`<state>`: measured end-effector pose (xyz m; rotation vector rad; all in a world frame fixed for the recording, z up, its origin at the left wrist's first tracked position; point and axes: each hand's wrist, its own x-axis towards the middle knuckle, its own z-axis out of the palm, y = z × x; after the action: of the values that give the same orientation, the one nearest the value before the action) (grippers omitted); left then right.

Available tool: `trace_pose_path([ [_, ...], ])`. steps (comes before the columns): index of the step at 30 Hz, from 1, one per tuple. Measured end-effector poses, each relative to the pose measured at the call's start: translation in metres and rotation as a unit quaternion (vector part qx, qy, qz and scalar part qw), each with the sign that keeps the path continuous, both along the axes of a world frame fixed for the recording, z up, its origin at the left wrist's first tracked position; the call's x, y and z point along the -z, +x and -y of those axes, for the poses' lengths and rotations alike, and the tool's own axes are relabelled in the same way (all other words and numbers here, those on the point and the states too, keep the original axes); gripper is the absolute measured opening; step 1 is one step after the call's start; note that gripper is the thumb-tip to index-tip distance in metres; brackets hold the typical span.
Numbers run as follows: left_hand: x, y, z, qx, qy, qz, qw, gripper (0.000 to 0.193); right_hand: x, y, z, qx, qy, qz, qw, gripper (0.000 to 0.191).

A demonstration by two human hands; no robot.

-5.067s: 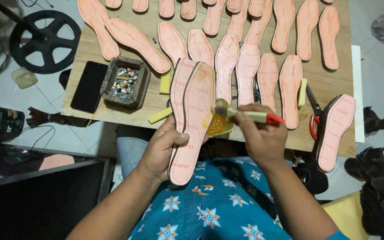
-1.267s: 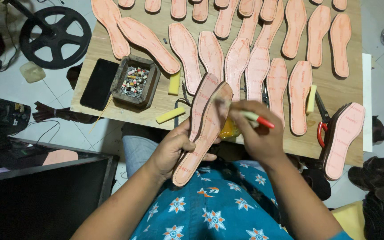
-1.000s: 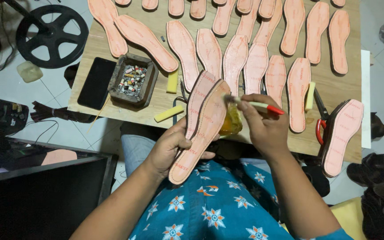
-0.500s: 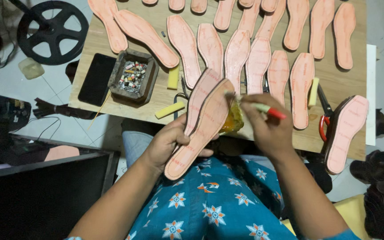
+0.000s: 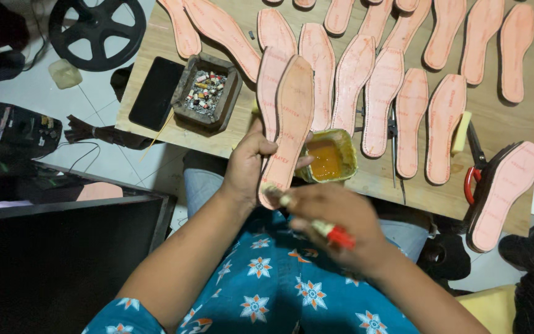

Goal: The person brushes yellow adhesive onto shoe insoles one at a time, holding each insole in one hand while coating its surface, then stacks the coated insoles on the table. Midway the person refills the small glue container from a metal can and resumes brushing.

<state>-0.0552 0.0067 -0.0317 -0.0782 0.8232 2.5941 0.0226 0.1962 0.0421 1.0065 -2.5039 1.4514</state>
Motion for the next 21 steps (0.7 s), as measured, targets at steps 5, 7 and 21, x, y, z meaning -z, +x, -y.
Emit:
trace_pose_path([
  [5, 0.000, -0.002, 0.006, -0.033, 0.005, -0.008, 0.999, 0.075, -0.004, 0.009, -0.003, -0.018, -0.044, 0.102, 0.994, 0.016],
  [7, 0.001, -0.001, 0.008, -0.031, 0.002, 0.002, 1.000, 0.075, 0.001, 0.010, -0.003, 0.009, -0.057, 0.067, 0.996, 0.020],
  [21, -0.006, 0.034, 0.031, 0.169, 0.108, 0.031, 0.979, 0.090, 0.036, -0.054, -0.060, 0.301, -0.253, 0.106, 0.913, 0.019],
])
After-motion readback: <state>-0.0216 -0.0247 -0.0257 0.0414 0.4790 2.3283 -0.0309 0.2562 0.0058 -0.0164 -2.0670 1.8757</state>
